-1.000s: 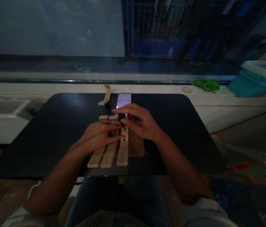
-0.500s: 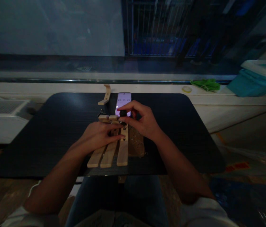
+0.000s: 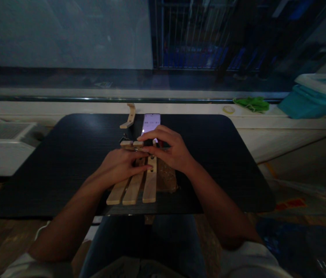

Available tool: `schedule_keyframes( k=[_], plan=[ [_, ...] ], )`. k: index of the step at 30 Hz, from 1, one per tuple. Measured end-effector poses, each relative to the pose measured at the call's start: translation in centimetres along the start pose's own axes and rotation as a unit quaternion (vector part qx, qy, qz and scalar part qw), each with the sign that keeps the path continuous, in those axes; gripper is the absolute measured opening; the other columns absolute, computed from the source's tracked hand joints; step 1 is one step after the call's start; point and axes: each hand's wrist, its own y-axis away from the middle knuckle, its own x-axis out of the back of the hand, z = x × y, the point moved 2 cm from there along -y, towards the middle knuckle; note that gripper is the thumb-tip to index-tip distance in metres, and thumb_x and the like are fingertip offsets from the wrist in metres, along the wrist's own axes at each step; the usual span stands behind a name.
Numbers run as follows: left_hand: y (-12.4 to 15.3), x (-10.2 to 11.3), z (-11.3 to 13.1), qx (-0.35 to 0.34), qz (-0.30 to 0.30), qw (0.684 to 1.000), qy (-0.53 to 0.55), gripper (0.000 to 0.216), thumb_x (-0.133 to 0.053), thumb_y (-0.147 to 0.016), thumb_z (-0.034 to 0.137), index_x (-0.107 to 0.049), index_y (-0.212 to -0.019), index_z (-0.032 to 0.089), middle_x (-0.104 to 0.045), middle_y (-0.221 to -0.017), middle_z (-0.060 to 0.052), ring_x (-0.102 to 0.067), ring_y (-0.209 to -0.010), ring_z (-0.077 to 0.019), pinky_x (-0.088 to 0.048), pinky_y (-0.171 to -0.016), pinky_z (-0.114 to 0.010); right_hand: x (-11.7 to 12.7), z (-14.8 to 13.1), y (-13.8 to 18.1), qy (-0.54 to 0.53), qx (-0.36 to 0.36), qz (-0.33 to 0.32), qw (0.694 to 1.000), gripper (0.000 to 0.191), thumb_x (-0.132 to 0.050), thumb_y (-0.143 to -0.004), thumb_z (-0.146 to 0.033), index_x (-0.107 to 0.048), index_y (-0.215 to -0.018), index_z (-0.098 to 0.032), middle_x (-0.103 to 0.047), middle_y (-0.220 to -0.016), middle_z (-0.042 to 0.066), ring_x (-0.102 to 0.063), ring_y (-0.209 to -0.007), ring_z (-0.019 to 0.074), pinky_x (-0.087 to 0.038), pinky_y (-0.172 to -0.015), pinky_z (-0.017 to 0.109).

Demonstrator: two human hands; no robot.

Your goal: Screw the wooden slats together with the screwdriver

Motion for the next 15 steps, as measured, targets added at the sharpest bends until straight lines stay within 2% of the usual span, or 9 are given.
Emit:
schedule_keyframes(
  k=[5, 7, 11, 15],
  plan=[
    [-0.04, -0.02, -0.05, -0.006, 0.0, 1.0, 0.008, 0.046, -0.048, -0.088, 0.061, -0.063, -0.123, 0.035, -0.069, -0.12, -0.004, -0.067, -0.102, -0.0289, -0.054, -0.079, -0.039, 0.54, -0.02, 0.11, 0.01, -0.014, -0.037, 0.999, 0.026, -0.059, -0.088, -0.028, -0.065, -0.113, -0.024, -0.07, -0.099, 0.003, -0.058, -0.078, 0.0127, -0.045, -0.06, 0.025],
    [-0.07, -0.08, -0.1, -0.003, -0.001, 1.0, 0.009, 0.048, -0.048, -0.088, 0.062, -0.064, -0.124, 0.034, -0.069, -0.118, -0.005, -0.067, -0.101, -0.0293, -0.054, -0.079, -0.039, 0.73, -0.01, 0.16, 0.005, -0.026, -0.047, 0.999, 0.028, -0.057, -0.089, -0.025, -0.063, -0.117, -0.024, -0.072, -0.103, 0.003, -0.058, -0.075, 0.0116, -0.046, -0.062, 0.026],
    [-0.12, -0.17, -0.05, -0.005, 0.005, 1.0, 0.012, 0.048, -0.049, -0.087, 0.062, -0.064, -0.123, 0.033, -0.069, -0.119, -0.005, -0.067, -0.102, -0.0294, -0.054, -0.079, -0.039, 0.89, 0.06, 0.19, 0.0, -0.055, -0.038, 0.998, 0.031, -0.061, -0.087, -0.028, -0.064, -0.118, -0.025, -0.073, -0.095, 0.001, -0.051, -0.062, 0.0092, -0.045, -0.06, 0.026],
    [-0.12, -0.24, -0.03, 0.004, 0.002, 1.0, 0.007, 0.048, -0.049, -0.087, 0.063, -0.065, -0.122, 0.034, -0.069, -0.119, -0.004, -0.067, -0.101, -0.0298, -0.054, -0.078, -0.039, 0.7, 0.13, 0.13, -0.002, -0.076, -0.011, 0.997, 0.026, -0.067, -0.083, -0.029, -0.068, -0.108, -0.023, -0.07, -0.085, 0.0, -0.048, -0.059, 0.0083, -0.042, -0.059, 0.025]
  ],
)
